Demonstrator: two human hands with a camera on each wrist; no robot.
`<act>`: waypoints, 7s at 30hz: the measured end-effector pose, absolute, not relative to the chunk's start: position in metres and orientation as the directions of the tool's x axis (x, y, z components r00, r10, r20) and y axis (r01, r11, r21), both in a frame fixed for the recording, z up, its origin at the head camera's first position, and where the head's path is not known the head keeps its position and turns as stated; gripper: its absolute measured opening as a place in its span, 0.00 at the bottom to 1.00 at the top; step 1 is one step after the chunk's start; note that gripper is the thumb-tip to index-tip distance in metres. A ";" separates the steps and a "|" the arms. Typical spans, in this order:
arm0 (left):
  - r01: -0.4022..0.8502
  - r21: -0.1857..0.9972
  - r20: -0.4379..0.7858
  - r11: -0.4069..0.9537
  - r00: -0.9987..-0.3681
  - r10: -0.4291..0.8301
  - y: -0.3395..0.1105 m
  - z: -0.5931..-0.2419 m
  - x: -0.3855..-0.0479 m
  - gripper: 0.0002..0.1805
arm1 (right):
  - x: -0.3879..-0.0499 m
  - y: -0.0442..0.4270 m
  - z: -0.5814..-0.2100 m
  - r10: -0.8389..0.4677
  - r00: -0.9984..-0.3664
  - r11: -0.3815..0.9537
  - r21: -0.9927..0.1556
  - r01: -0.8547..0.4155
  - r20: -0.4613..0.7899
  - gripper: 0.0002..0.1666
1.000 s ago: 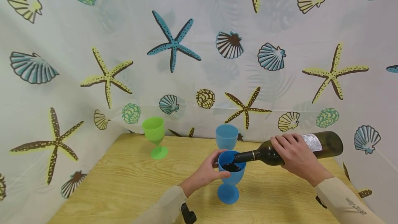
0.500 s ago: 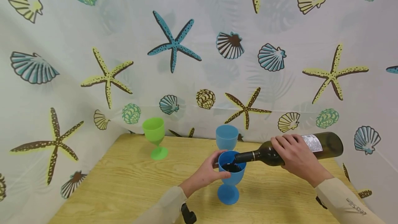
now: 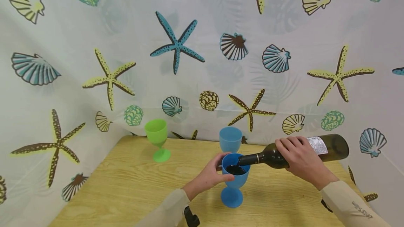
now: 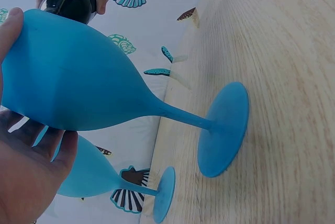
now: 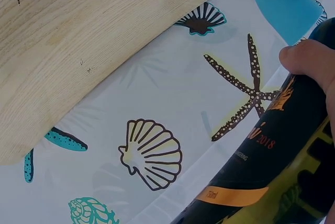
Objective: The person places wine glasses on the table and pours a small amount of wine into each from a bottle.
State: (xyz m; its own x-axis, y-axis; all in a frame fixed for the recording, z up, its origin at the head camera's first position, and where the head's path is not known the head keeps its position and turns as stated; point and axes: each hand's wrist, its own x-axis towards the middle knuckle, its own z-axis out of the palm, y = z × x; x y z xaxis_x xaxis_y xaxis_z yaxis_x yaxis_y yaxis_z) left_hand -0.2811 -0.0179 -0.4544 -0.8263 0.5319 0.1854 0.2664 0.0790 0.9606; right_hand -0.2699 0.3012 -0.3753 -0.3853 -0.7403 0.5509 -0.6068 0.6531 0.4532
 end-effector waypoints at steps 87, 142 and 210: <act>0.261 0.961 0.175 0.088 -0.825 0.537 -0.019 -0.446 -0.276 0.40 | -0.256 0.307 -0.450 -0.445 -0.585 0.823 0.054 -0.565 0.678 0.57; 0.285 0.954 0.191 0.096 -0.822 0.536 -0.018 -0.457 -0.282 0.42 | -0.237 0.278 -0.445 0.150 -0.788 0.738 -0.598 -0.312 0.597 0.51; 0.271 0.958 0.177 0.096 -0.818 0.548 -0.013 -0.458 -0.280 0.47 | -0.253 0.268 -0.452 0.483 -0.821 0.386 -0.916 -0.110 0.303 0.51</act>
State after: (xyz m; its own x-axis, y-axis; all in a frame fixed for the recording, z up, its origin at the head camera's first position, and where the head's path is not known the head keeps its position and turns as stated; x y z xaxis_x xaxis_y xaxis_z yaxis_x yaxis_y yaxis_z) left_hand -0.2802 -0.0131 -0.4576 -0.8179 0.5475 0.1767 0.2714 0.0964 0.9576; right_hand -0.2530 0.2678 -0.4525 -0.8215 0.4833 0.3026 -0.1104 0.3859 -0.9159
